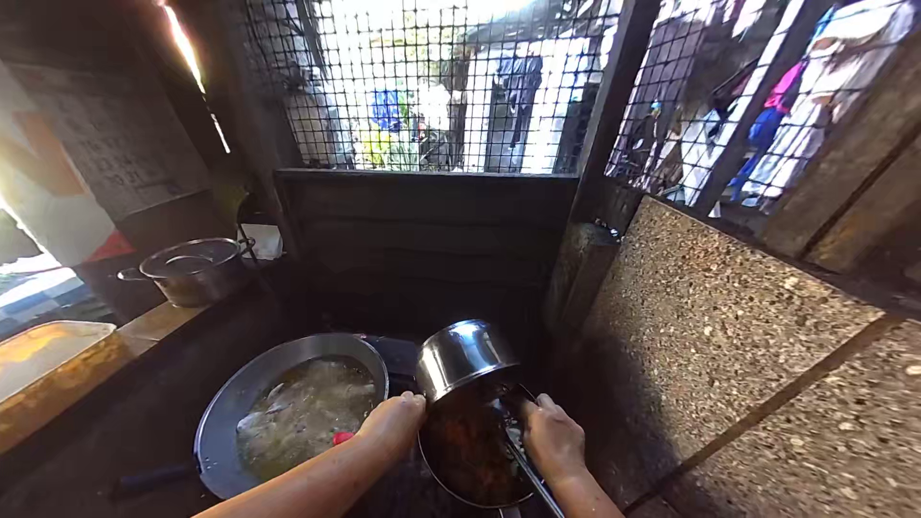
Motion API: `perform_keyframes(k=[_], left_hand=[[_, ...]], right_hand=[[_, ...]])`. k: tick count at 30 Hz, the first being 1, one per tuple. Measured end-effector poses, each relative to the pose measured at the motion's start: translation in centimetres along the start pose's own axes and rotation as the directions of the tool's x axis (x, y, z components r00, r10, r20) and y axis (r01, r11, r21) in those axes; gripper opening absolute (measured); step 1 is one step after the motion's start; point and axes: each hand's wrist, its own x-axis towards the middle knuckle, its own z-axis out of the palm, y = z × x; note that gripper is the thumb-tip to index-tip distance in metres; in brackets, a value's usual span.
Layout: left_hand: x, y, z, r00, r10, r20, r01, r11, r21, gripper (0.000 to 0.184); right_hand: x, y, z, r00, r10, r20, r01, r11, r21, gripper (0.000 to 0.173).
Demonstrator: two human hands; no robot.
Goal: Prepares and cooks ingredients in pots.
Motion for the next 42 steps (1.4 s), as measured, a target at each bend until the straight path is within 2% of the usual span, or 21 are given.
perform_keyframes(k=[2, 6, 9, 11, 14, 17, 21, 27, 31, 37, 42], left_hand=[[0.1, 0.6, 0.0, 1.000, 0.019, -0.012, -0.019, 1.000, 0.019, 0.031], [0.4, 1.3, -1.2, 0.996, 0.072, -0.058, -0.072, 0.997, -0.002, 0.034], [0.7, 1.0, -2.4, 0.987, 0.143, -0.077, -0.145, 0.989, -0.013, 0.037], [0.9, 0.6, -2.4, 0.981, 0.174, -0.083, -0.175, 0.985, -0.010, 0.038], [1.0, 0.2, -1.9, 0.981, 0.173, -0.090, -0.173, 0.985, 0.013, 0.040], [1.4, 0.2, -1.4, 0.986, 0.155, -0.065, -0.152, 0.987, 0.044, 0.041], [2.3, 0.8, -0.5, 0.994, 0.104, -0.045, -0.099, 0.990, 0.101, 0.042], [3.4, 1.1, 0.6, 0.998, 0.031, -0.048, -0.022, 0.986, 0.168, 0.039], [3.4, 1.0, 0.9, 0.998, -0.001, -0.056, 0.011, 0.984, 0.177, 0.036], [2.1, 0.4, 0.7, 0.990, -0.004, -0.142, 0.028, 0.985, 0.169, 0.036], [1.4, 0.7, -0.2, 0.985, -0.002, -0.172, 0.028, 0.988, 0.149, 0.038]], right_hand=[[0.0, -0.5, 0.1, 0.999, 0.049, -0.007, -0.049, 0.997, 0.054, 0.035], [1.0, -2.1, -1.1, 0.982, 0.191, 0.012, -0.191, 0.975, 0.114, 0.049], [1.5, -3.4, -2.7, 0.959, 0.244, 0.144, -0.254, 0.966, 0.057, 0.038], [1.9, -3.4, -3.3, 0.950, 0.224, 0.216, -0.240, 0.969, 0.052, 0.035], [3.2, -1.5, -3.2, 0.954, 0.065, 0.294, -0.116, 0.980, 0.160, 0.048], [4.5, -0.5, -1.7, 0.959, -0.040, 0.282, -0.025, 0.974, 0.227, 0.043], [5.2, -1.2, -0.4, 0.962, -0.056, 0.268, 0.012, 0.986, 0.164, 0.047], [3.8, -0.8, 0.5, 0.980, -0.103, 0.170, 0.100, 0.995, 0.021, 0.040], [2.4, 0.3, 1.0, 0.990, -0.075, 0.116, 0.075, 0.997, -0.001, 0.032], [-0.4, 3.0, 2.7, 0.997, -0.070, 0.037, 0.068, 0.996, 0.054, 0.033], [-1.3, 3.1, 3.0, 0.998, -0.066, 0.018, 0.065, 0.995, 0.081, 0.036]])
